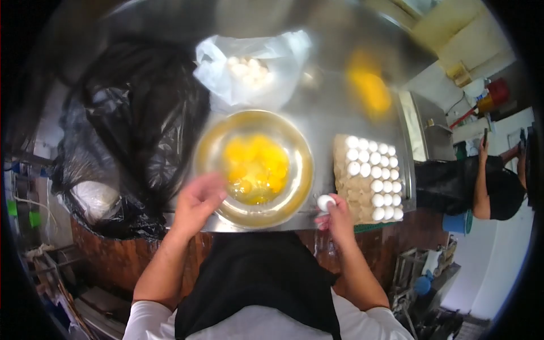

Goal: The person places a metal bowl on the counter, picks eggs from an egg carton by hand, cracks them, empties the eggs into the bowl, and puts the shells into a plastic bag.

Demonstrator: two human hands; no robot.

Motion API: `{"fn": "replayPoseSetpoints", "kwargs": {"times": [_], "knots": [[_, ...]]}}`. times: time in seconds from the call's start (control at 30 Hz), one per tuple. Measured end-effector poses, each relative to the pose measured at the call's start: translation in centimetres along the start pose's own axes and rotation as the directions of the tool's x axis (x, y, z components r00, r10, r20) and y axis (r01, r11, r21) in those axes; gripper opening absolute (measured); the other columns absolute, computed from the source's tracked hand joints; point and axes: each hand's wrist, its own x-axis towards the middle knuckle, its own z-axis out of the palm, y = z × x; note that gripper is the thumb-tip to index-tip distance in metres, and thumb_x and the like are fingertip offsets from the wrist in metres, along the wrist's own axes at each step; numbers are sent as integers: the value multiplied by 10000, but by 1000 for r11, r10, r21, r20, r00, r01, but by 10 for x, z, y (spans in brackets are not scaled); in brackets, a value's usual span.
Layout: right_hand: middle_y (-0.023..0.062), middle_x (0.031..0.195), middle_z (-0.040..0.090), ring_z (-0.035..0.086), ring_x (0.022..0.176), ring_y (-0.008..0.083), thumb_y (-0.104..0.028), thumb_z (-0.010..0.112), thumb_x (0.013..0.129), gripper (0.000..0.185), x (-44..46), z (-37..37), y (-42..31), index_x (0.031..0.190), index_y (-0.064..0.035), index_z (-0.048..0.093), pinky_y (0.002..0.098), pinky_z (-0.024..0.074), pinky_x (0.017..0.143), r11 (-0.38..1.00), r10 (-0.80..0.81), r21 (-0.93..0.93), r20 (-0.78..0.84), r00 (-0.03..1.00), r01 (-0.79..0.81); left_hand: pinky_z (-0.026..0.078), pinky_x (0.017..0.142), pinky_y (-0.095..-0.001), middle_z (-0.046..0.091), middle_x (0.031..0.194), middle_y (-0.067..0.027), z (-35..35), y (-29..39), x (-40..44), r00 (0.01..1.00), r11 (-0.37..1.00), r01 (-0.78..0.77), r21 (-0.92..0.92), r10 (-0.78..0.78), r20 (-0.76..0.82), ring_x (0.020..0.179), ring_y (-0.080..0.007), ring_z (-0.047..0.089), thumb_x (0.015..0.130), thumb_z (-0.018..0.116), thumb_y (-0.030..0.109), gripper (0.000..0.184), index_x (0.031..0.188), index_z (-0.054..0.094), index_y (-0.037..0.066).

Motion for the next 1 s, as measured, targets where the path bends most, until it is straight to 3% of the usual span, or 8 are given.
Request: {"fn": "replayPoseSetpoints", "kwargs": {"times": [0.03,0.07,0.2,0.4,0.5,0.57,0.7,1.0], "knots": [[123,1025,642,631,728,203,-241,561,957,320,0,0,13,1190,-23,578,335,516,622,974,-147,-183,-51,988,136,482,925,-271,628,1164,-113,0,1,1,1000,1000,5,-3,-5,3,1014,-133,610,895,638,12,446,1318,504,-23],[160,1117,631,642,869,268,-129,629,904,382,-1,1,19,1263,-22,553,342,524,741,780,-456,-480,5,890,402,481,925,-271,628,1163,-112,1,3,1,1000,1000,9,-8,-9,6,1017,-133,608,895,639,14,444,1317,505,-24],[188,1135,622,620,1004,328,-116,660,855,407,-9,-1,21,1241,-19,578,357,507,854,498,-603,-684,169,780,533,482,926,-268,628,1160,-111,1,-4,4,1000,1000,-1,-14,1,7,1033,-132,603,898,639,20,441,1317,506,-23],[184,1120,626,639,940,295,-121,664,861,415,-9,-1,31,1252,-16,575,355,519,810,381,-562,-767,252,788,517,482,930,-263,627,1158,-109,8,1,6,1000,1000,3,-19,-3,9,1026,-129,606,894,648,19,448,1318,507,-20],[158,1090,634,640,800,214,-127,652,882,458,-6,4,24,1311,-25,529,328,524,698,698,-484,-555,101,869,453,486,908,-254,628,1161,-101,10,-1,7,1000,1000,5,0,-5,24,1004,-118,606,883,662,19,451,1311,524,-7],[133,1046,640,617,735,169,-203,600,919,456,-6,16,3,1332,-39,503,301,504,634,946,-251,-195,75,965,261,489,878,-244,631,1158,-90,16,1,8,998,999,11,39,-14,68,977,-106,605,870,676,18,452,1302,543,6],[98,980,652,609,700,155,-352,466,964,476,-10,41,-43,1343,-66,475,271,484,589,933,26,310,453,891,-184,493,781,-223,663,1098,-68,50,13,8,977,996,-42,79,25,211,868,-77,605,830,723,26,468,1277,586,30],[59,865,612,593,658,139,-404,358,1032,413,-12,97,-58,1193,-68,534,249,471,561,986,11,137,504,864,-93,514,678,-231,701,912,-46,72,41,14,965,960,-138,242,76,250,718,-63,605,800,768,99,385,1159,661,10]]}}
